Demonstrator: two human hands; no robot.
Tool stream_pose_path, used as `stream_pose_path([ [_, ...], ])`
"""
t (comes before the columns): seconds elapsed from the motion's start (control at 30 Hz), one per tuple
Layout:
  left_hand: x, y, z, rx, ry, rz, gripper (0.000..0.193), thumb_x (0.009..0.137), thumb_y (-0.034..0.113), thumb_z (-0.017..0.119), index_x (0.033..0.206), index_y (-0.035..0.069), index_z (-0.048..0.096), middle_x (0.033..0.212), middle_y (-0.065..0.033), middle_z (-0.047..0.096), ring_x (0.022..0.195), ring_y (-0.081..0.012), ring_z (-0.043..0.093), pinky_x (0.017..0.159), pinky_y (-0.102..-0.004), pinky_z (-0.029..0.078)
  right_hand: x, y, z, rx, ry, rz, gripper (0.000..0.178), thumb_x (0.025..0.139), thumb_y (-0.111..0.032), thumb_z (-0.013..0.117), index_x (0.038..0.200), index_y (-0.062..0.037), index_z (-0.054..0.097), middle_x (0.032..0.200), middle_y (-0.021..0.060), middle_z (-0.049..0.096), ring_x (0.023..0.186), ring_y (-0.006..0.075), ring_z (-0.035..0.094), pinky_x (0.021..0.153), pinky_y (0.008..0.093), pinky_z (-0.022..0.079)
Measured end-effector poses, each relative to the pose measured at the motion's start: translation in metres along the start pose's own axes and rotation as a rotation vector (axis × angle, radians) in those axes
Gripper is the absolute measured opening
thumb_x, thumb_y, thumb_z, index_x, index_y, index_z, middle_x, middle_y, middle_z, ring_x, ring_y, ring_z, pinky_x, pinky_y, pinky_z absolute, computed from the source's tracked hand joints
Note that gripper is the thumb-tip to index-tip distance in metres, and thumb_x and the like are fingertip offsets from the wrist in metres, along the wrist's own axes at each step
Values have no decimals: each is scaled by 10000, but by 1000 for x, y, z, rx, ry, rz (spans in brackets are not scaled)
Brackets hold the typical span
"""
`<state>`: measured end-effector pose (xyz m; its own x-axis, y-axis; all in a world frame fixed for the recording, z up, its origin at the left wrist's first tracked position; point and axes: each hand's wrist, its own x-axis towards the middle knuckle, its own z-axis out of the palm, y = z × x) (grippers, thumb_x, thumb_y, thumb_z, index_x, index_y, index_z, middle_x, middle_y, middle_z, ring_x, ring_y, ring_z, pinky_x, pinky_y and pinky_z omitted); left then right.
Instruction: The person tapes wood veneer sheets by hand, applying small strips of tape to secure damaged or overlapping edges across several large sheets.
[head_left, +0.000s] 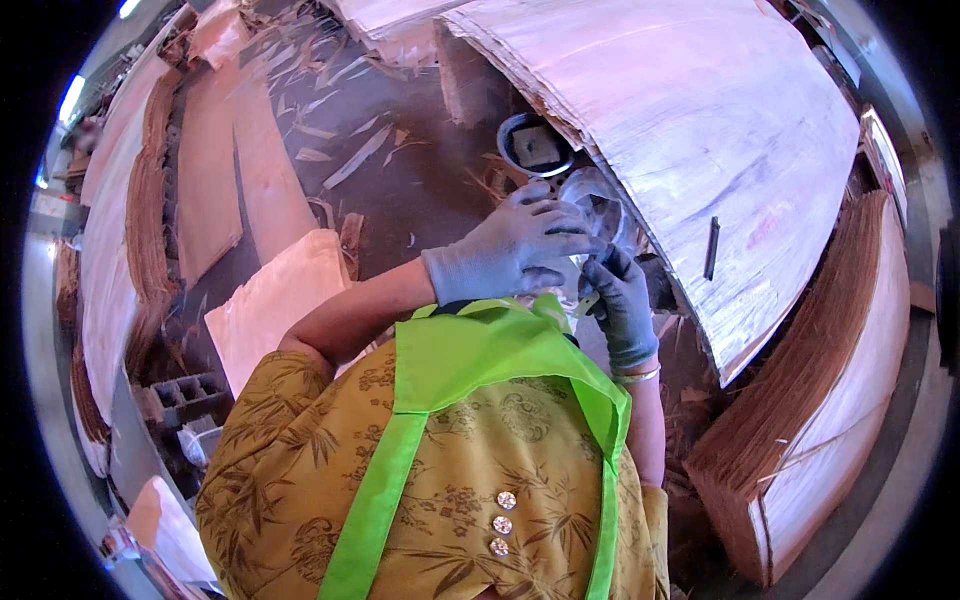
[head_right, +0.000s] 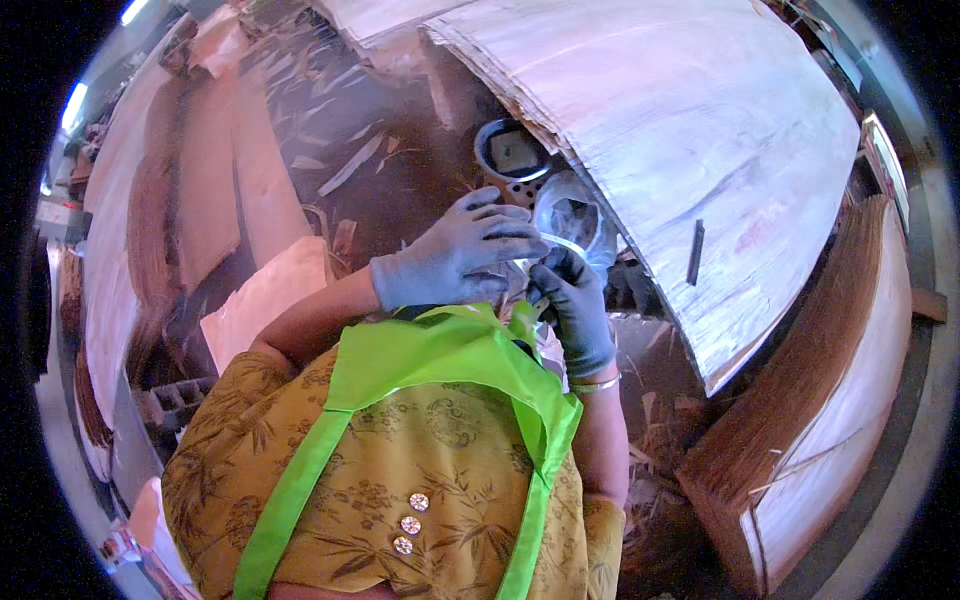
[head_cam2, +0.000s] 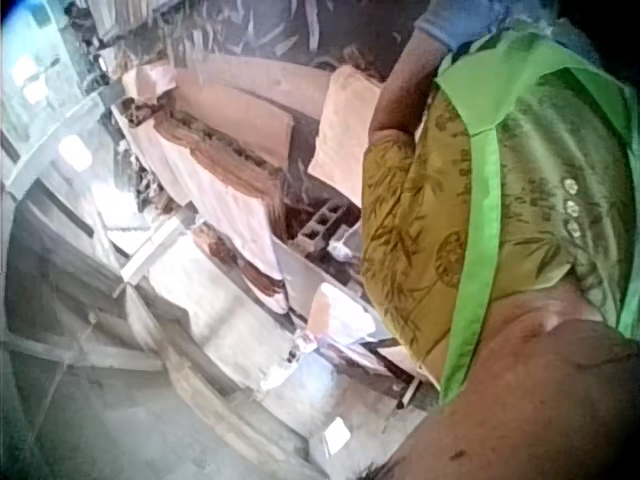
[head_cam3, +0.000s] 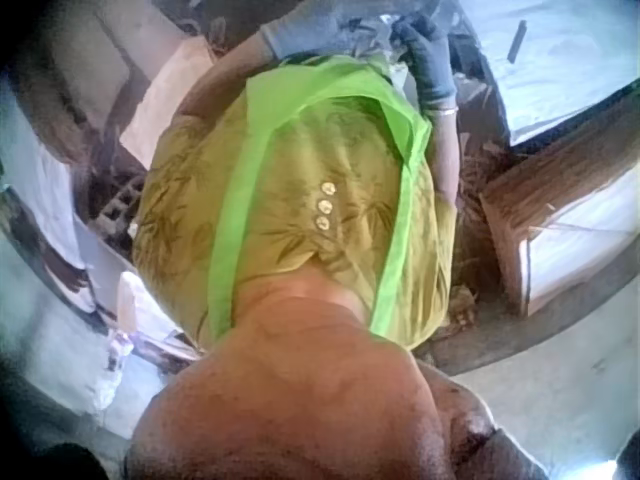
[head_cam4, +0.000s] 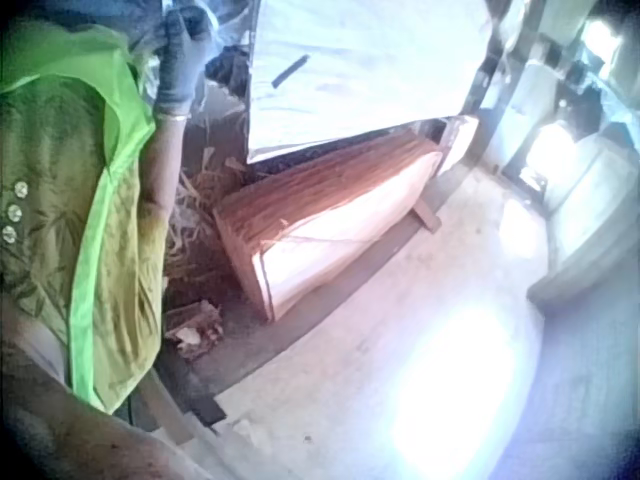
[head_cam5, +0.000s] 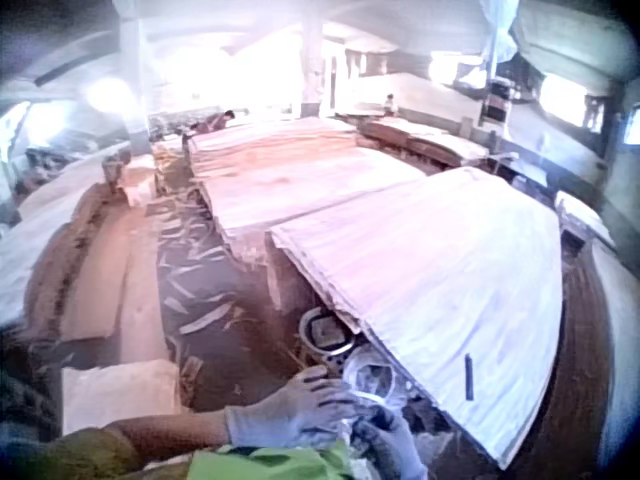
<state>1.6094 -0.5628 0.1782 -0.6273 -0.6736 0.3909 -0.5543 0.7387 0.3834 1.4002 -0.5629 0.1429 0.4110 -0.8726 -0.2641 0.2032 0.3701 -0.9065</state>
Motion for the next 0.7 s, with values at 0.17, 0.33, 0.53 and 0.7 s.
stream_pose_path([
  [0.17, 17, -5, 19, 11, 134, 71, 253, 694, 174, 673, 940, 136, 630, 950, -21, 626, 1027, -200, 560, 1045, -476, 280, 3, 6, -17, 69, -56, -2, 111, 885, -182, 590, 856, -78, 567, 683, -32, 555, 532, 33, 471, 461, 162, 344],
  [0.33, 22, -24, 23, 99, 156, -4, 117, 683, 152, 678, 778, 128, 615, 855, -28, 622, 990, -211, 581, 1038, -463, 308, -7, -8, -51, -192, -181, 79, 247, 922, -249, 521, 1049, -52, 601, 737, -34, 559, 546, 32, 438, 469, 180, 340],
  [0.53, 19, -49, 18, 33, 147, -161, 164, 769, 236, 621, 693, 107, 555, 768, -61, 538, 772, -264, 498, 730, -395, 393, -12, 25, -215, -712, 398, 249, 244, 842, -155, 580, 998, 29, 612, 746, 87, 628, 594, 199, 557, 570, 307, 470],
  [0.7, 42, -21, 46, 50, -20, -102, 99, 747, 226, 631, 765, 130, 613, 745, -65, 572, 716, -253, 538, 752, -378, 403, 41, 48, -300, -1453, 898, -89, 262, 771, -154, 635, 981, -25, 547, 887, 220, 579, 815, 389, 580, 622, 467, 446],
])
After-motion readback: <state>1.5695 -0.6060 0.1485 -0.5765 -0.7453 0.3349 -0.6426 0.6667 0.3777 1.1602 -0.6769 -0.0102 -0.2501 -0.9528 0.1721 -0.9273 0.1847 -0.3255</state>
